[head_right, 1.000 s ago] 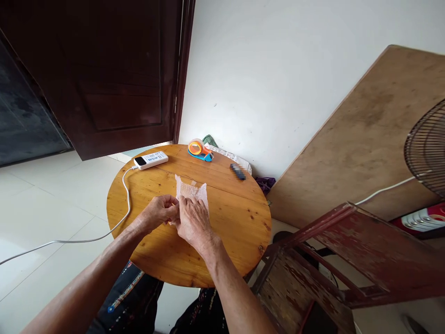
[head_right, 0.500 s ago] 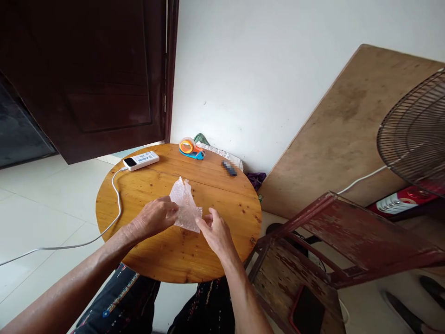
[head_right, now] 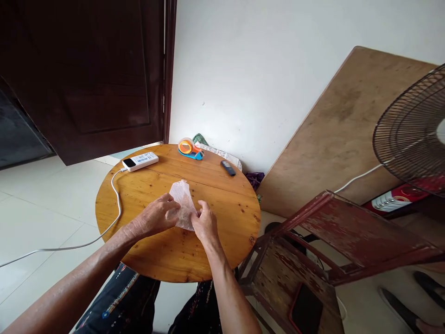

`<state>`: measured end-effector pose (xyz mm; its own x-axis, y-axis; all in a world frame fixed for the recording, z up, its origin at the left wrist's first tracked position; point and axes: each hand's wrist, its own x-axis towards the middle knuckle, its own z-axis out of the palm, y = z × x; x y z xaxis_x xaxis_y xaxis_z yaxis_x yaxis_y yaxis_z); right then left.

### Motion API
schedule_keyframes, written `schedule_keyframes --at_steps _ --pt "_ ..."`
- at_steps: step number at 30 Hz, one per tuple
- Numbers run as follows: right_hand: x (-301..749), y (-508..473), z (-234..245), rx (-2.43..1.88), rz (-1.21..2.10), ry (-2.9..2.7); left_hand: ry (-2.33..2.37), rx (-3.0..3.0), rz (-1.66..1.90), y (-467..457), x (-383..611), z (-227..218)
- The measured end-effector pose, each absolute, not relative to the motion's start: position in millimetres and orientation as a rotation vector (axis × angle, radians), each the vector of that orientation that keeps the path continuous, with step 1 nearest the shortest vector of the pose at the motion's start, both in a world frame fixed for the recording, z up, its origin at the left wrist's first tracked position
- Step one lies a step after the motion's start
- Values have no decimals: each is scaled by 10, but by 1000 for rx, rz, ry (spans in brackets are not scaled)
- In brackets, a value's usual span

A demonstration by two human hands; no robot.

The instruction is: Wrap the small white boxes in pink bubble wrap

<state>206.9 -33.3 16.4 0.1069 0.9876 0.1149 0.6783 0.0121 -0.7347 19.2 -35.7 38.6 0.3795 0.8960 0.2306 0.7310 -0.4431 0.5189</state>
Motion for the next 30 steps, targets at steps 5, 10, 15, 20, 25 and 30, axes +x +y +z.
schedule_keyframes --at_steps 5,10,15,20,25,30 --pt "2009 -307 225 -1697 677 -1560 1445 2328 622 -379 224 453" --pt "1854 -295 279 -1429 1090 -1327 1464 2328 545 -390 251 521" --pt "1740 -300 360 -1432 1106 -1331 1460 2301 560 -391 256 539" --pt "1775 -385 467 -1419 1180 -1353 1439 2197 667 -393 268 513" --pt "1890 -447 504 -1316 1263 -1537 1398 2023 834 -372 224 395" --pt "1938 -445 553 -1224 1121 -1886 1239 1807 967 -352 171 250"
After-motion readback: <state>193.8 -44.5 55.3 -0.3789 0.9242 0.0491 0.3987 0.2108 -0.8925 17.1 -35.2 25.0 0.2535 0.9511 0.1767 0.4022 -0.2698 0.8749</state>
